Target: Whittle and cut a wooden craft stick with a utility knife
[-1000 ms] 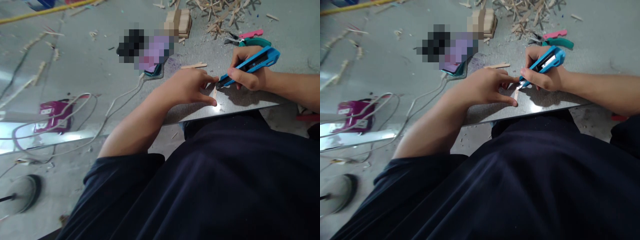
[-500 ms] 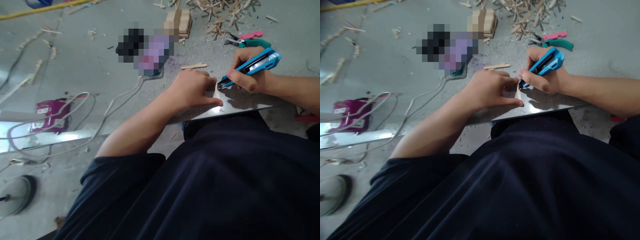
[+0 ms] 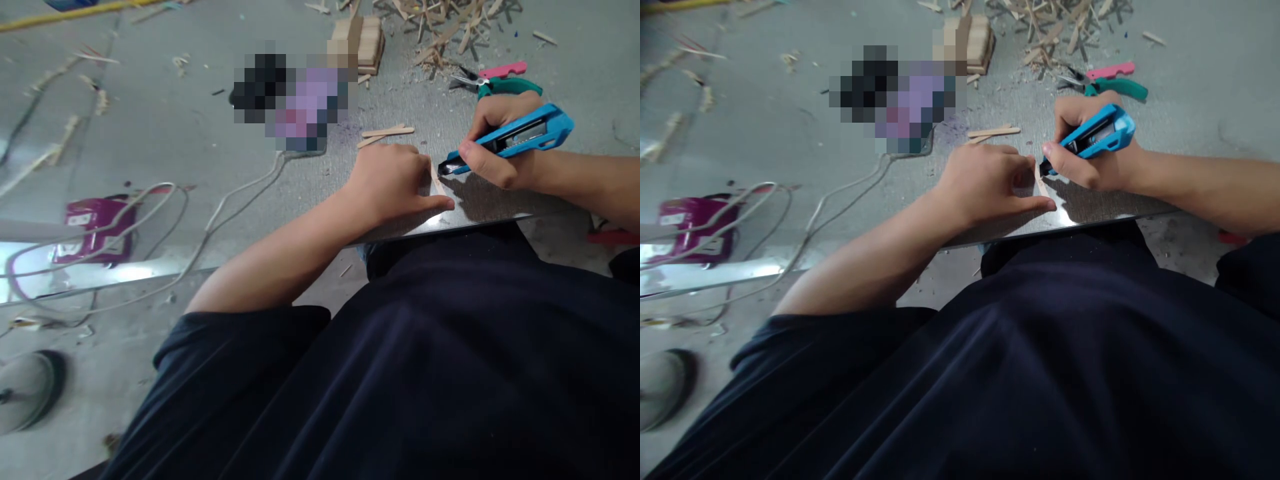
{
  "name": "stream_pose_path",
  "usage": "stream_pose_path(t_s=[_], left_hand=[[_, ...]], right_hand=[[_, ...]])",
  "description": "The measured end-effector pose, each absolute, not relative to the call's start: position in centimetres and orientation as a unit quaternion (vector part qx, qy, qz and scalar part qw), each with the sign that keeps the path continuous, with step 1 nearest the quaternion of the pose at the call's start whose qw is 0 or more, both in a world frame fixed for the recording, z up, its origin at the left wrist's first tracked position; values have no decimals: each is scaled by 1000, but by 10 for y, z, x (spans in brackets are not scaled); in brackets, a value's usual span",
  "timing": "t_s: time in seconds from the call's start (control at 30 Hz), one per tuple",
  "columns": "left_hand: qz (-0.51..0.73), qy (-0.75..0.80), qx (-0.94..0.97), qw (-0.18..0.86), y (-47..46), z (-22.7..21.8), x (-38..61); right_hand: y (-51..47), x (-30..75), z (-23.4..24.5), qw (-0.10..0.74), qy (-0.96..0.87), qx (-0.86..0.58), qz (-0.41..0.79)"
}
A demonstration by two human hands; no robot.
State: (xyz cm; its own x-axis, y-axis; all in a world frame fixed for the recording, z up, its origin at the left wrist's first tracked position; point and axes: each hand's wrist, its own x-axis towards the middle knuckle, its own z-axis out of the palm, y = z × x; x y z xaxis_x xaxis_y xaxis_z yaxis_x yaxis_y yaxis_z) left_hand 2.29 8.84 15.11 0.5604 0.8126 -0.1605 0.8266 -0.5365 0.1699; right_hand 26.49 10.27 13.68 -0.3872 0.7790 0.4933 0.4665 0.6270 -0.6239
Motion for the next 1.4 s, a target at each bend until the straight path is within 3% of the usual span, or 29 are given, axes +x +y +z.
stream_pose_path(t_s=[0.53,0.8,1.03,1.4], left_hand=[[-40,480,868,122,87,154,26],[-30,477,870,126,89,150,25],[-19,474,870,132,91,146,25],[-31,491,860,137,93,148,25]], right_hand=[[93,266,144,351,-835,-386,175],[94,260,143,364,-864,-310,162],[100,252,146,312,-861,-346,203],[104,262,130,399,-743,-403,356]])
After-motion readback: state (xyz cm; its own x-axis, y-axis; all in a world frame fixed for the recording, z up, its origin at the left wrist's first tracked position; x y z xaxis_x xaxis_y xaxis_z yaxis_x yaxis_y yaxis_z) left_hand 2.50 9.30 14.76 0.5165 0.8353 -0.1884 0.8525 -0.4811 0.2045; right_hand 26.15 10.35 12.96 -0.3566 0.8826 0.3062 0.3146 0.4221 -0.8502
